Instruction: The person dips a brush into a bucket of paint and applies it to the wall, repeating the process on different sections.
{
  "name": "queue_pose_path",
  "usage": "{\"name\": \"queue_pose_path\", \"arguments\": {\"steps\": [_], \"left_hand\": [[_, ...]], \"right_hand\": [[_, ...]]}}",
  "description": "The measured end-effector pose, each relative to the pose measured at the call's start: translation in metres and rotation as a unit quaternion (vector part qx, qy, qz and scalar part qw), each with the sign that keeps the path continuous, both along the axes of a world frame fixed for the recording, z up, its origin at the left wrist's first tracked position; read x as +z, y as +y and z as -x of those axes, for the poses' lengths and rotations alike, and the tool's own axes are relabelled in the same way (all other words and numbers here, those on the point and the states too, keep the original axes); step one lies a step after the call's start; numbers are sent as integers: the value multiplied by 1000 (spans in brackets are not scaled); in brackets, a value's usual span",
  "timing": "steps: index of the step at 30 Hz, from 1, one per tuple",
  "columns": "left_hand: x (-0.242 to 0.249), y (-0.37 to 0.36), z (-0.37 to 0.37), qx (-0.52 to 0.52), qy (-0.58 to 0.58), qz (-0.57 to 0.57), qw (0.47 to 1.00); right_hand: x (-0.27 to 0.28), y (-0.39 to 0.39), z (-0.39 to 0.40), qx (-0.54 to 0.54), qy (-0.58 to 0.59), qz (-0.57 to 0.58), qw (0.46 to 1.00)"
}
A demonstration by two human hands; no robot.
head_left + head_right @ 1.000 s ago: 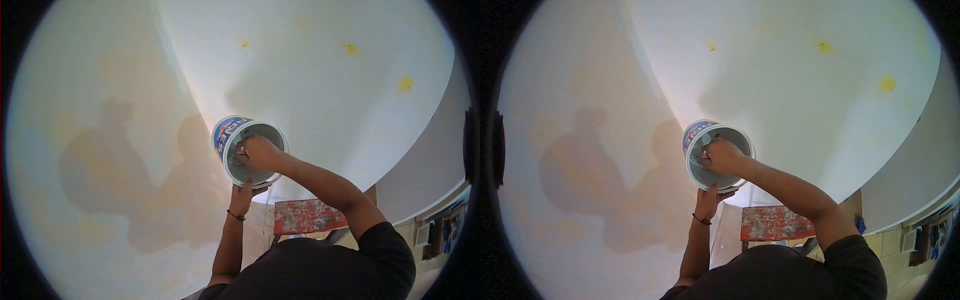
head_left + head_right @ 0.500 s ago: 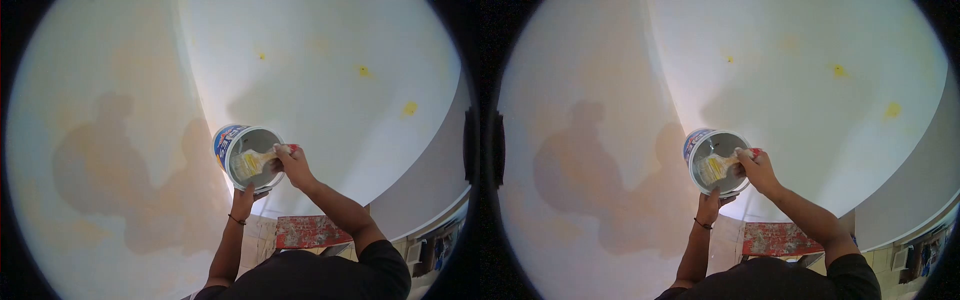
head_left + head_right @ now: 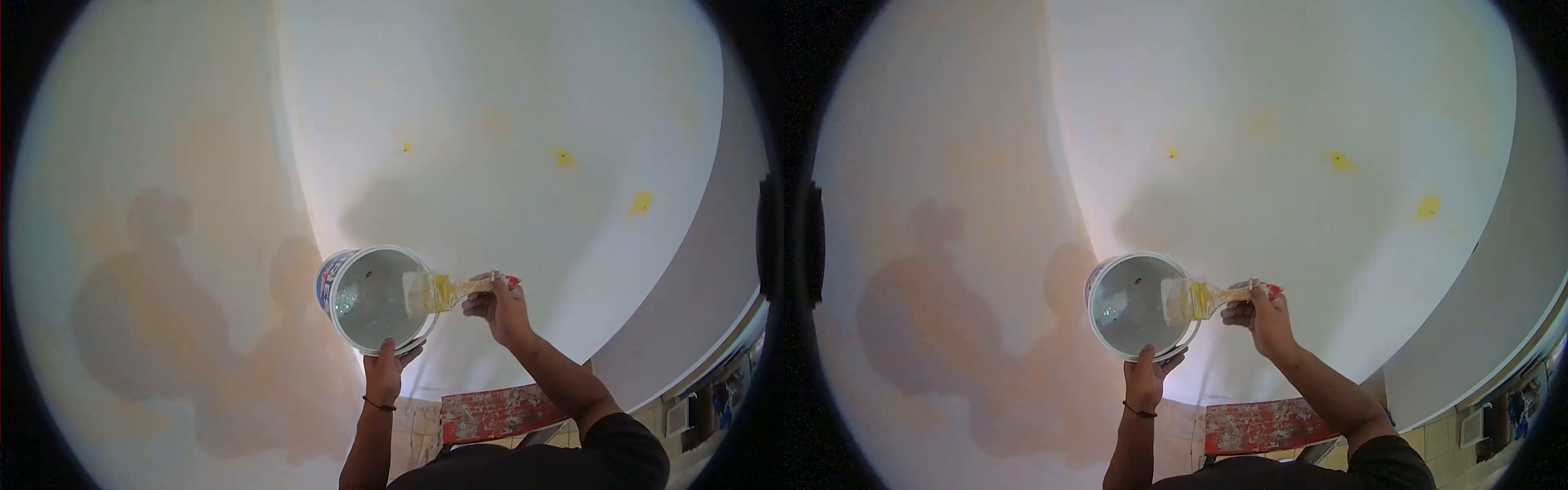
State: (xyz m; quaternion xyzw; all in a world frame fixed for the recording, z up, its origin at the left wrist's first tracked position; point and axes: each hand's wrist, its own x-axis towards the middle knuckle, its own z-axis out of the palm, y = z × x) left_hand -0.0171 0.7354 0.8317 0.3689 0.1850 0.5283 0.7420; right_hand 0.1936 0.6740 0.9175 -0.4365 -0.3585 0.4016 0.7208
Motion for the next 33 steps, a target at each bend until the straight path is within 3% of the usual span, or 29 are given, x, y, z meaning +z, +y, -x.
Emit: {"name": "queue_pose_path", "arguments": {"steps": [3,7,12,16,17,24,26,33], "left_hand": [[-2,5,2,-12,-17,-20,1000],[-7,5,4,-15,-23,15,1000],[-26,4,1,-10,-26,26,999],[-24,-1,3,-5,-19,30,999],[-23,-2,4,-11,-14,24,1000],[-24,-1,4,-10,-16,22,1000],[-27,1,4,-16,-1,23,1000],[-30,2,5,-22,-24,33,999]], "right_hand": [[35,6,-16,-56,-47,-125,989],[116,42,-55,-99,-269,-204,936],[227,89,-60,-108,-531,-155,826],[291,113,-47,-114,-640,-123,750],[300,118,-43,-111,-669,-103,727],[310,135,-37,-91,-684,-92,718],[309,135,-33,-116,-725,-99,671],[307,122,-22,-107,-726,-140,664]]}}
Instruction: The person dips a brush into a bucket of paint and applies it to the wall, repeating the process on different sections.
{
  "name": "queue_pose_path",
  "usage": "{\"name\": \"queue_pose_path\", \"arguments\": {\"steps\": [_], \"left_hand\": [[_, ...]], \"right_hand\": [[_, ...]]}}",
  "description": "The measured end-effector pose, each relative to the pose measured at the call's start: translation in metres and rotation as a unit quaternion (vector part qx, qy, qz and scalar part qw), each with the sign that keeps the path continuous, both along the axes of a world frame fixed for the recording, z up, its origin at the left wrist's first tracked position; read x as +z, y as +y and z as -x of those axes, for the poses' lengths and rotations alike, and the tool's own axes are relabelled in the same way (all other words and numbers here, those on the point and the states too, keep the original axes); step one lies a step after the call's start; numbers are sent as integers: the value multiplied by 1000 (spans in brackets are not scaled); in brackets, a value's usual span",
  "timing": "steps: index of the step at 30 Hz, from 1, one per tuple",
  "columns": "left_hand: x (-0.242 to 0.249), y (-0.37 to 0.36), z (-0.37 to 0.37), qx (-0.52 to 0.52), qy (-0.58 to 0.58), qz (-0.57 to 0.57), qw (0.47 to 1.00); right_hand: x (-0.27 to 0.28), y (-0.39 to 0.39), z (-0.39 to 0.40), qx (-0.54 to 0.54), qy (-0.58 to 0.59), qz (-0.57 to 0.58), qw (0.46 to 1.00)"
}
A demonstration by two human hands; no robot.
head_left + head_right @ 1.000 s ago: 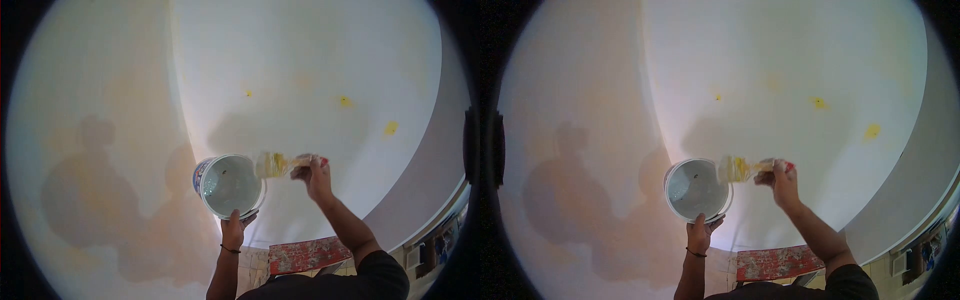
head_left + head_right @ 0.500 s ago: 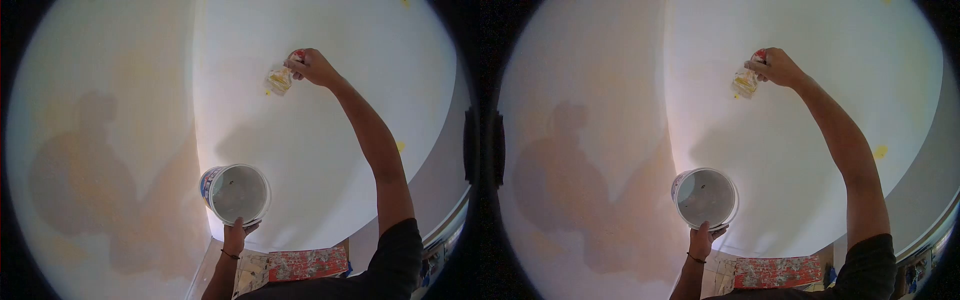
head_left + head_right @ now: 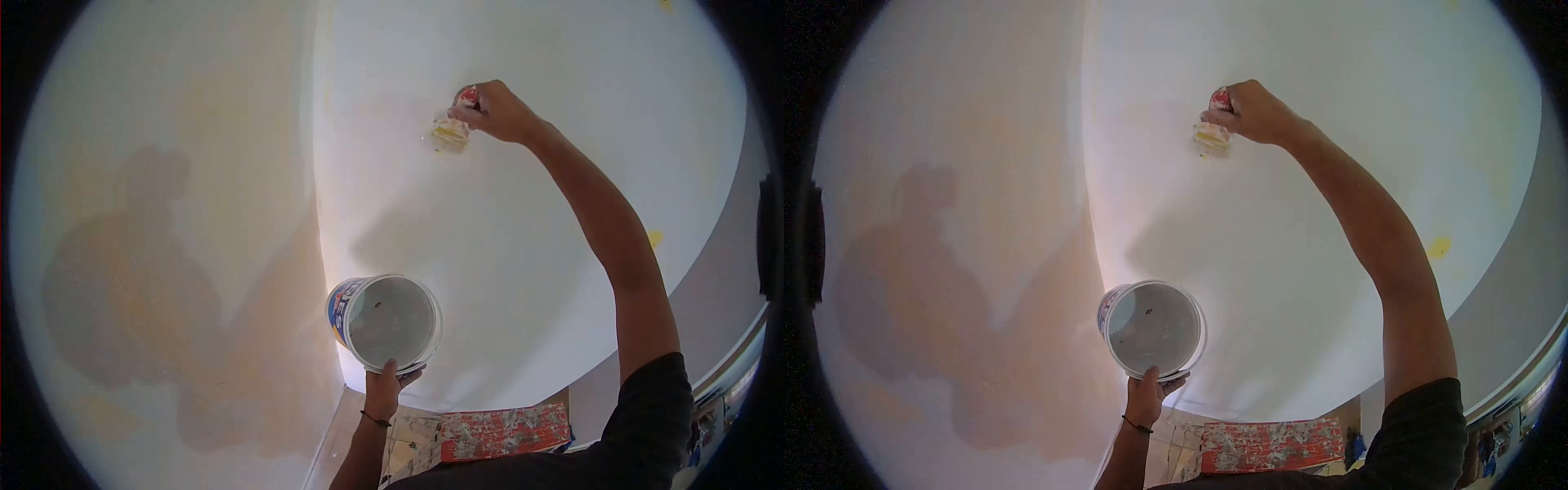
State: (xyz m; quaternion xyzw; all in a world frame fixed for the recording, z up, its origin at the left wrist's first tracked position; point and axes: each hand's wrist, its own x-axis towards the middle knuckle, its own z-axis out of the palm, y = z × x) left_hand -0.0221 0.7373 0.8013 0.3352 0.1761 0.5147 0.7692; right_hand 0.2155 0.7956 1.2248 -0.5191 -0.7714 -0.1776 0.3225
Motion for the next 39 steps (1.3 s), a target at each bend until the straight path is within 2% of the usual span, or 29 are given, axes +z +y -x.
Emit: {"name": "queue_pose_path", "arguments": {"steps": [2,7,9,10,12,16,18,19,21,25,27,31,32,34,36,38,39], "left_hand": [[4,-1,3,-5,6,-2,1000],[3,-3,3,-11,11,-14,1000],[5,-2,5,-14,21,-24,999],[5,0,5,-14,21,-27,999],[1,0,5,-20,34,-18,999],[2,0,5,-18,42,-13,999],[-4,0,4,-15,22,-17,1000],[-5,0,4,-14,22,-17,1000],[-8,4,4,-23,29,-14,999],[-7,3,3,-4,18,-16,1000],[-7,3,4,-20,32,-21,999],[-10,4,4,-21,31,-11,999],[-9,4,4,-20,34,-3,999],[-8,2,6,-22,38,7,999],[-8,0,6,-7,20,-5,1000],[-12,2,5,-5,16,-5,1000],[-13,3,4,-5,14,-4,1000]], "right_hand": [[5,4,-2,-42,-92,-41,994],[4,12,-14,2,-27,-11,1000],[5,14,-8,-48,-132,-14,990],[6,12,-8,-49,-132,-17,990],[1,5,-2,-13,-38,-53,998],[-18,-10,-1,44,-65,-99,992],[-39,-32,4,-46,-218,-184,957],[-51,-38,2,-46,-219,-184,957],[-80,-41,-7,-43,-301,-259,917],[-121,-39,-21,-82,-379,-237,891],[-130,-36,-20,-99,-437,-281,848],[-136,-20,-12,-102,-470,-271,834],[-145,-14,-14,-104,-471,-269,834],[-163,-6,-15,-74,-507,-195,837],[-165,-10,-8,-66,-526,-190,826],[-164,-9,-5,-39,-409,-99,906],[-159,-11,-7,-33,-370,-124,920]]}}
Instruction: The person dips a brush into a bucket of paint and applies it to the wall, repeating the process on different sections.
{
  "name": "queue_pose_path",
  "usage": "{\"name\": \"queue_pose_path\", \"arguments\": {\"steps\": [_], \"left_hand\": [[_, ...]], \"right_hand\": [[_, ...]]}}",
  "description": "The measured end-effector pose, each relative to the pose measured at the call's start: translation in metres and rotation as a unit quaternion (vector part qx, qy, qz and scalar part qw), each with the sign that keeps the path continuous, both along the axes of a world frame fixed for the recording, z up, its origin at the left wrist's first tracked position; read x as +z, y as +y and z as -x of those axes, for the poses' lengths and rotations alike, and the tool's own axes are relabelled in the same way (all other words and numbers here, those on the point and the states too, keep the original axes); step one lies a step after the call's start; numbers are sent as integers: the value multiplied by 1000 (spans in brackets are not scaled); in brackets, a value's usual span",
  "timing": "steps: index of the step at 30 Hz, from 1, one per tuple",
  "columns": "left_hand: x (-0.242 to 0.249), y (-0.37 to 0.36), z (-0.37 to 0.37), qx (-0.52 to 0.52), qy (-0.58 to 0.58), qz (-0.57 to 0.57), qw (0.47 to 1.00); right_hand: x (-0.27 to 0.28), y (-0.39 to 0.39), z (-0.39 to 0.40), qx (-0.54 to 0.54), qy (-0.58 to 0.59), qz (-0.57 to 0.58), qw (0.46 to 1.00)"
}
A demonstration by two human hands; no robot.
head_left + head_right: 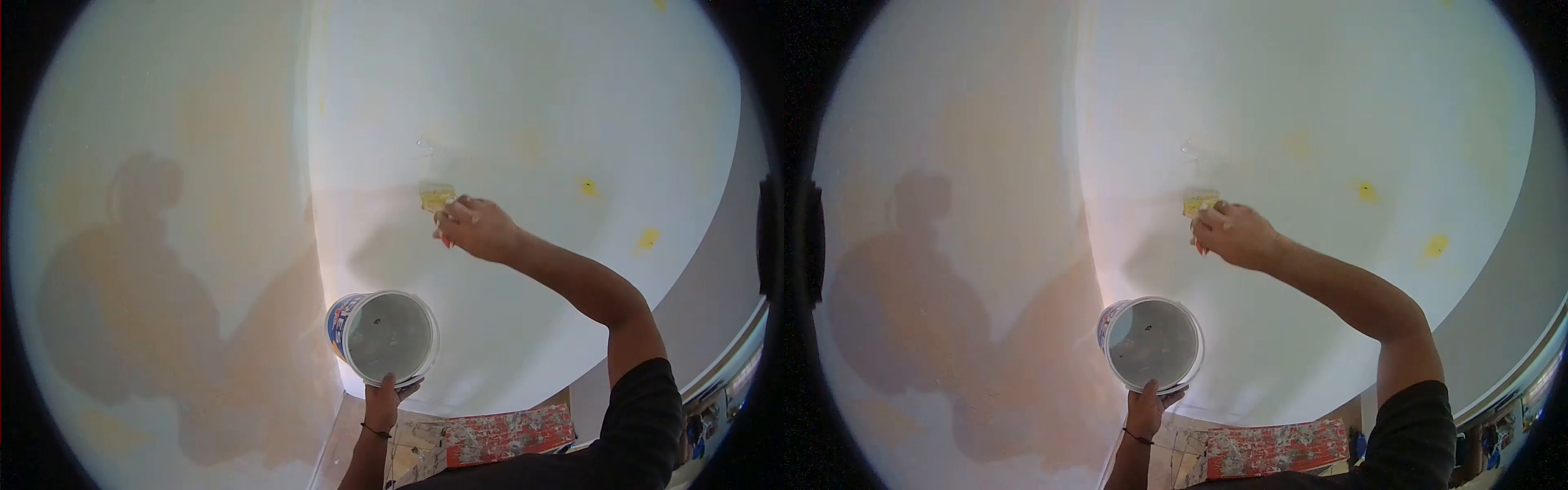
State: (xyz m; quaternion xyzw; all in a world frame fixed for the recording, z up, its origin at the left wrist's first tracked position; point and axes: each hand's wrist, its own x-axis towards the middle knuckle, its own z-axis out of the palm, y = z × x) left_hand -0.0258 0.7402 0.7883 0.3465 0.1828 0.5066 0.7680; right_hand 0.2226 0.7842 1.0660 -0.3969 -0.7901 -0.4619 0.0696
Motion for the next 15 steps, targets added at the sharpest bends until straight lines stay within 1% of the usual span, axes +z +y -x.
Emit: {"name": "queue_pose_path", "arguments": {"steps": [1,3,4,6,7,9,10,11,13,15], "left_hand": [[0,1,-1,0,-1,1,1000],[-1,1,-2,6,-1,4,1000],[-2,1,-2,6,-2,5,1000],[-3,2,-2,7,6,17,1000],[-3,3,-2,6,6,16,1000],[-2,1,2,-16,23,11,1000],[-2,2,2,-14,23,12,1000],[-3,2,1,-9,25,16,1000],[-3,2,0,-5,25,20,999],[-3,2,-1,6,8,10,1000]], "right_hand": [[7,0,-1,0,-1,1,1000],[32,-3,8,-19,112,-13,993],[46,-1,13,-19,111,-11,994],[74,1,19,-58,188,-26,980],[85,1,20,-59,188,-27,980],[99,3,22,-17,200,-90,976],[101,2,23,-5,191,-112,975],[99,2,22,-3,191,-110,975],[90,4,15,12,98,-145,985],[67,15,6,11,-33,-110,993]]}}
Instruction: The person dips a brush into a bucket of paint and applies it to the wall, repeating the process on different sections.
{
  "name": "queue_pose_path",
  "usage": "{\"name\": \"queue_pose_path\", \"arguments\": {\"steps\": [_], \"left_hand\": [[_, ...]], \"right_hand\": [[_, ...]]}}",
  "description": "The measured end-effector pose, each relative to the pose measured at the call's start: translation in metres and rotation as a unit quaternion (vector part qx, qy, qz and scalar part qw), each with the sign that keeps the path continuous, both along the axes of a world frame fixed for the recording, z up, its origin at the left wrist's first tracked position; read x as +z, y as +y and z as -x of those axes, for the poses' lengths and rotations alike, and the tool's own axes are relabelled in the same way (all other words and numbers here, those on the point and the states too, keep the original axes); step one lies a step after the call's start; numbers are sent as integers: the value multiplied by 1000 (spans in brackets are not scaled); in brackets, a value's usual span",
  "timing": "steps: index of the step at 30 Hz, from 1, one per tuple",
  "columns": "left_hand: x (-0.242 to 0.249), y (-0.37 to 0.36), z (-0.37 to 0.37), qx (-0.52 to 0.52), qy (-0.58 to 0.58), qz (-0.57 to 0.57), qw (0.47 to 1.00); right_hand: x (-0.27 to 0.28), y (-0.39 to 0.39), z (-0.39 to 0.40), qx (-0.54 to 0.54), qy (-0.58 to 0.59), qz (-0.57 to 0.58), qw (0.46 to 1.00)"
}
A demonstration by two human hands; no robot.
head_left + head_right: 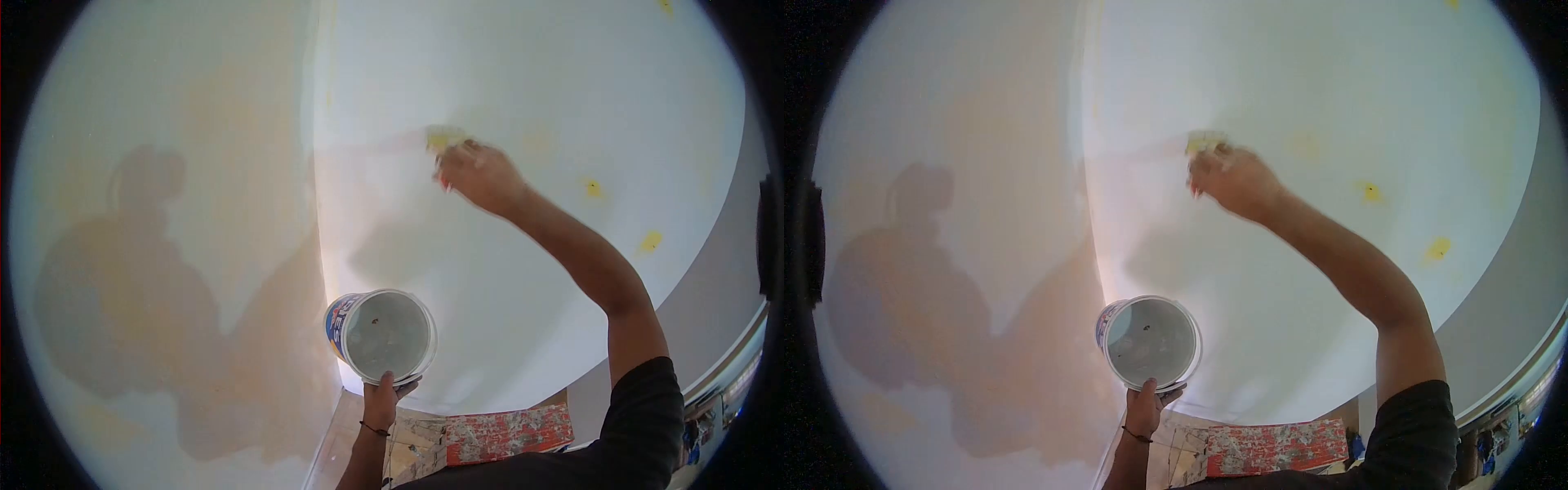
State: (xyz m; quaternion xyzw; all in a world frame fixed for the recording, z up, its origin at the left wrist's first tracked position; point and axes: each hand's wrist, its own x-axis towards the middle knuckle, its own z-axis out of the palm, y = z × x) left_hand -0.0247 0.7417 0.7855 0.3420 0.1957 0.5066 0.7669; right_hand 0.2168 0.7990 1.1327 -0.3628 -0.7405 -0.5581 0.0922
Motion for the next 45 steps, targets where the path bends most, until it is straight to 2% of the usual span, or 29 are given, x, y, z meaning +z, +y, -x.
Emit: {"name": "queue_pose_path", "arguments": {"steps": [2,4,5,7,8,10,11,12,14,15,17,18,20,21,25,28,30,31,33,37,39,41,42,43,44,45], "left_hand": [[0,0,0,-2,0,2,1000],[0,0,0,-1,1,4,1000],[0,0,0,-1,2,8,1000],[1,-2,2,1,4,8,1000],[2,-3,2,1,7,4,1000],[1,-1,1,3,6,-1,1000],[-1,0,1,3,3,0,1000],[-4,1,0,3,-1,1,1000],[-10,3,-1,4,-7,3,1000],[-13,4,-2,3,-9,5,1000],[-16,6,-2,-1,-8,9,1000],[-17,6,-2,-4,-5,12,1000],[-14,4,-1,-5,0,9,1000],[-12,3,0,-6,7,2,1000],[-4,2,1,10,21,17,1000],[-7,4,2,-18,14,-4,1000],[-4,1,2,-17,10,-1,1000],[-2,-1,2,-19,10,-1,1000],[1,0,3,-10,18,9,1000],[4,0,5,-15,29,-3,999],[3,-1,4,-13,29,-13,999],[1,-1,3,-11,20,-10,1000],[0,0,2,-9,13,-5,1000],[1,0,3,-11,12,-7,1000],[4,0,5,-17,16,-6,1000],[6,0,6,-25,22,-4,999]], "right_hand": [[-33,5,1,-47,9,106,993],[-60,11,1,-11,-41,34,999],[-62,8,4,-10,-40,33,999],[-62,2,8,-85,-11,134,987],[-58,-2,9,-84,-10,134,987],[-44,-5,8,-34,110,126,985],[-36,-2,5,-67,116,90,987],[-26,-4,4,-67,115,91,987],[-4,-16,2,-34,205,25,978],[5,-21,2,-34,203,27,978],[19,-26,-1,64,284,-11,957],[25,-24,-4,63,283,-9,957],[37,-20,-6,141,368,78,916],[42,-18,-2,152,357,93,917],[60,-4,-10,137,332,119,926],[71,-10,-5,86,333,117,932],[75,-13,2,94,414,169,889],[78,-14,6,91,415,168,889],[82,-13,11,-6,301,147,942],[72,-22,15,64,245,74,965],[43,-30,25,10,168,30,985],[-2,-19,19,54,68,29,996],[-17,-14,19,105,12,75,992],[-29,-18,27,87,-9,121,989],[-45,-13,34,53,-68,43,995],[-52,-4,32,43,-95,35,994]]}}
